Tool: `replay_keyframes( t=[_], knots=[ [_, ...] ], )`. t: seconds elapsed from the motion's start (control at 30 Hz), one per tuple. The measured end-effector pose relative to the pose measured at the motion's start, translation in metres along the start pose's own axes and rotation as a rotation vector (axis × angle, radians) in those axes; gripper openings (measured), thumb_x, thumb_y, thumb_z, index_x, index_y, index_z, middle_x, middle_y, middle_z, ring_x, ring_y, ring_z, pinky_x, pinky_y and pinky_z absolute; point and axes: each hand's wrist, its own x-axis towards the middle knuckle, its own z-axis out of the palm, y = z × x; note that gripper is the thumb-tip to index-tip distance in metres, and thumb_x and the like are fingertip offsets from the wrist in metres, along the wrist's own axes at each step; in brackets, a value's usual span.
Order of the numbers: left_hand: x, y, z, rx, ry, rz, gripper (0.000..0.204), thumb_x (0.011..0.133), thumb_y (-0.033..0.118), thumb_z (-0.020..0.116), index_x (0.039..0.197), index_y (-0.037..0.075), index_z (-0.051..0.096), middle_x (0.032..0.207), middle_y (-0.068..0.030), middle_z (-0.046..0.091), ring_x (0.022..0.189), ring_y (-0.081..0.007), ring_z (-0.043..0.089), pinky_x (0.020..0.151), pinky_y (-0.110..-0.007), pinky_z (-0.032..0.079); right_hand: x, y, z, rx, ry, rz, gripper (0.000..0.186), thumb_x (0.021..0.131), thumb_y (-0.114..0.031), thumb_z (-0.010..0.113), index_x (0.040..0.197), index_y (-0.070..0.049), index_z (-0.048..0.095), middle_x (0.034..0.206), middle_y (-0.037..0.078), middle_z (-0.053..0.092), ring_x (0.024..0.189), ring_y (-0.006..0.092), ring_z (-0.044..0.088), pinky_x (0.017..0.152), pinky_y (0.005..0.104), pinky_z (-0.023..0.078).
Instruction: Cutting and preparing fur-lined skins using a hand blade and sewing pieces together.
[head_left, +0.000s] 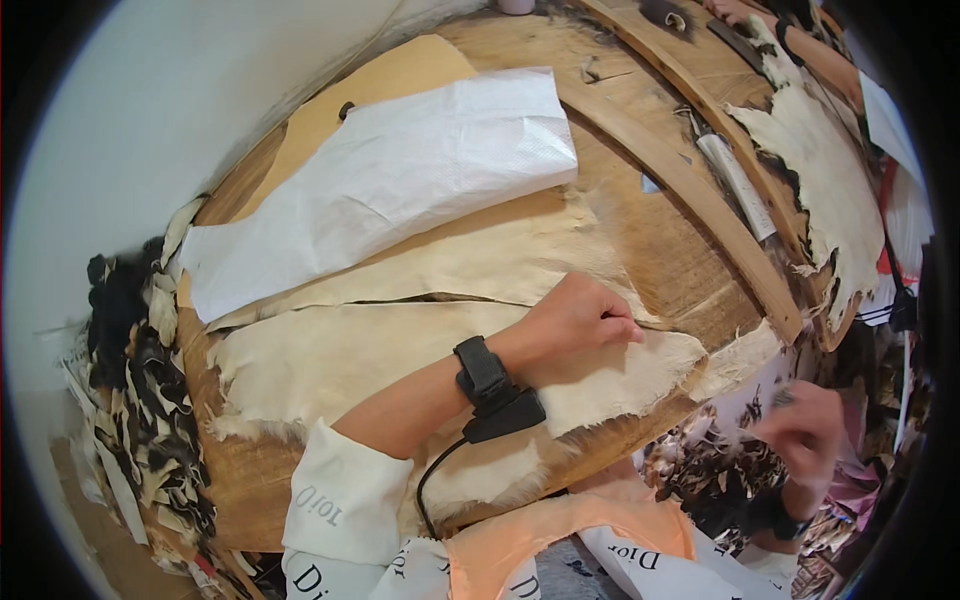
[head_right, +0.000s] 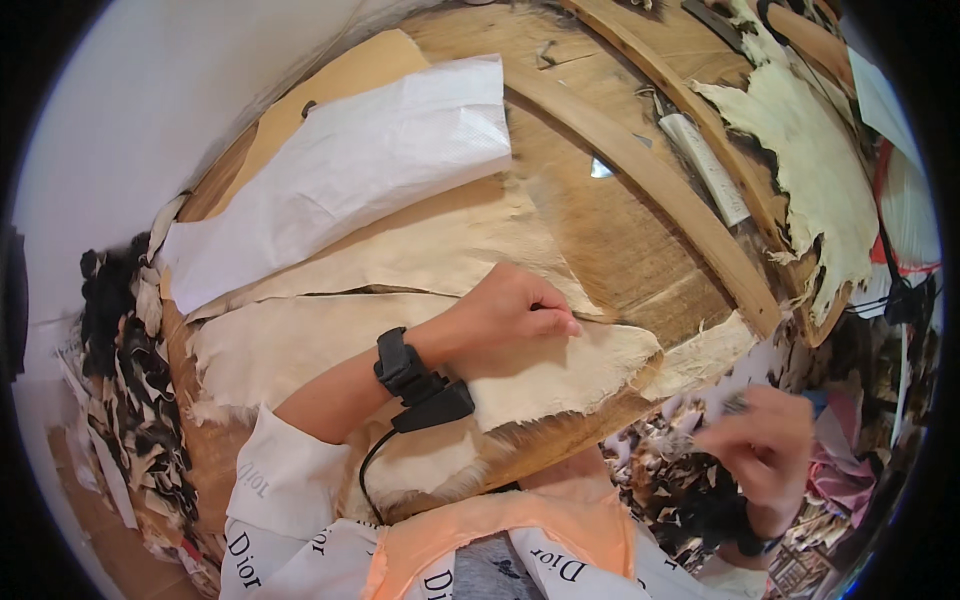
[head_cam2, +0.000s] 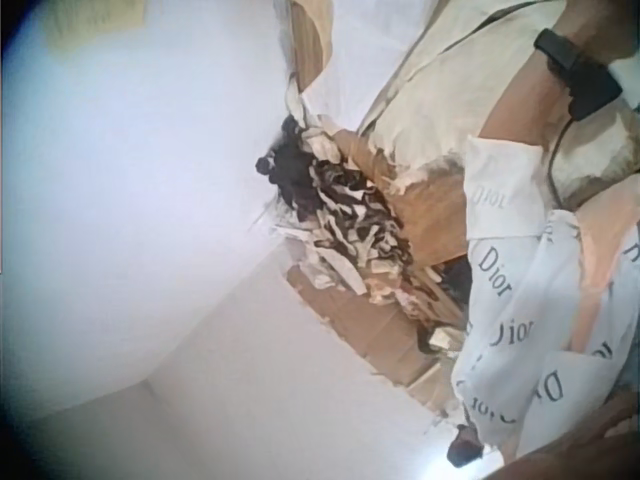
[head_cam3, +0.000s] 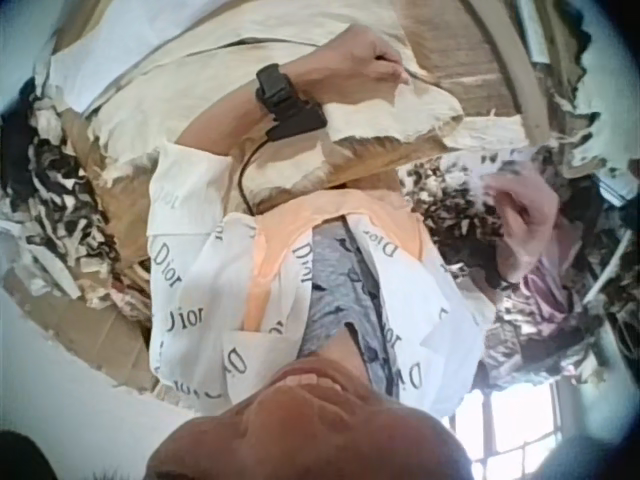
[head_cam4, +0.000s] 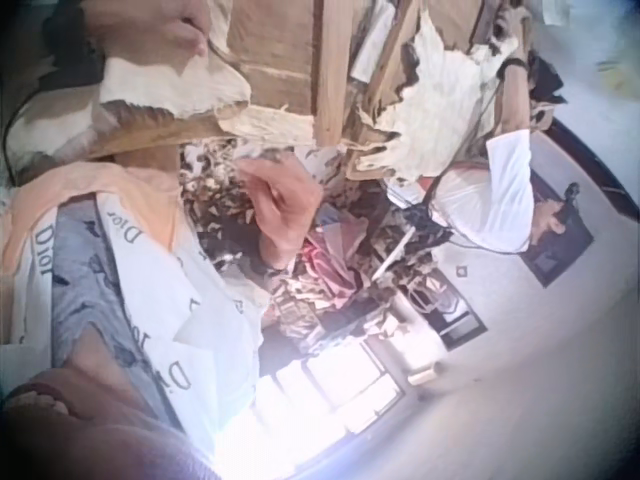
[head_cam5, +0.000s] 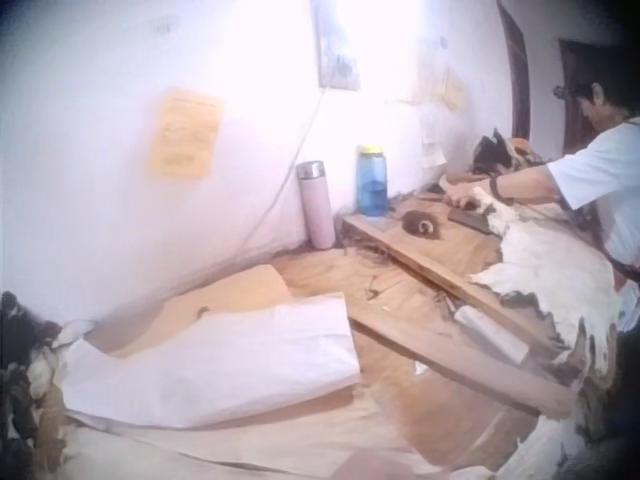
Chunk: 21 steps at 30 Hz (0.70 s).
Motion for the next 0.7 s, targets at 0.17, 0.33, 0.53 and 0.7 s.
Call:
replay_keyframes(
  t=[0.17,0.33,0.53,0.7],
  knots=[
    [-0.041,-0.009,-0.032,0.022,0.245,0.251,0.013,0.081,0.015,0.063,0.087,0.006,0.068,0.087,-0.0086,0.066,0.077,-0.0227,0.060,0.067,-0.030,0.047,0.046,0.005,0.044,-0.495,-0.151,0.035,0.006,0.062,0.001,0.065,0.065,-0.004,0.064,0.058,0.010,0.050,0.054,0.0285,0.053,0.048,0.0356,0.039],
    [-0.118,-0.040,-0.093,0.682,0.452,0.195,0.028,0.077,0.012,0.064,0.104,0.005,0.064,0.109,-0.0067,0.063,0.105,-0.0281,0.051,0.091,-0.036,0.041,0.107,-0.029,0.086,-0.300,-0.063,-0.311,0.025,0.072,0.006,0.054,0.095,-0.003,0.056,0.074,0.014,0.053,0.068,0.0331,0.055,0.058,0.0396,0.043],
    [-0.140,-0.052,-0.090,0.391,0.544,0.034,0.025,0.073,0.011,0.069,0.097,0.004,0.067,0.106,-0.0066,0.064,0.100,-0.0237,0.053,0.080,-0.033,0.046,0.185,-0.029,0.164,-0.177,-0.283,-0.456,0.004,0.077,-0.005,0.058,0.081,-0.003,0.058,0.074,0.013,0.057,0.067,0.0315,0.057,0.060,0.0370,0.046],
    [-0.144,-0.052,-0.088,0.211,0.658,-0.039,0.021,0.068,0.010,0.073,0.088,0.003,0.069,0.096,-0.0057,0.066,0.090,-0.0195,0.053,0.074,-0.029,0.048,0.211,-0.014,0.213,-0.118,-0.332,-0.441,0.003,0.072,-0.003,0.058,0.073,-0.004,0.061,0.070,0.013,0.058,0.068,0.0331,0.058,0.060,0.0410,0.045]
  ],
)
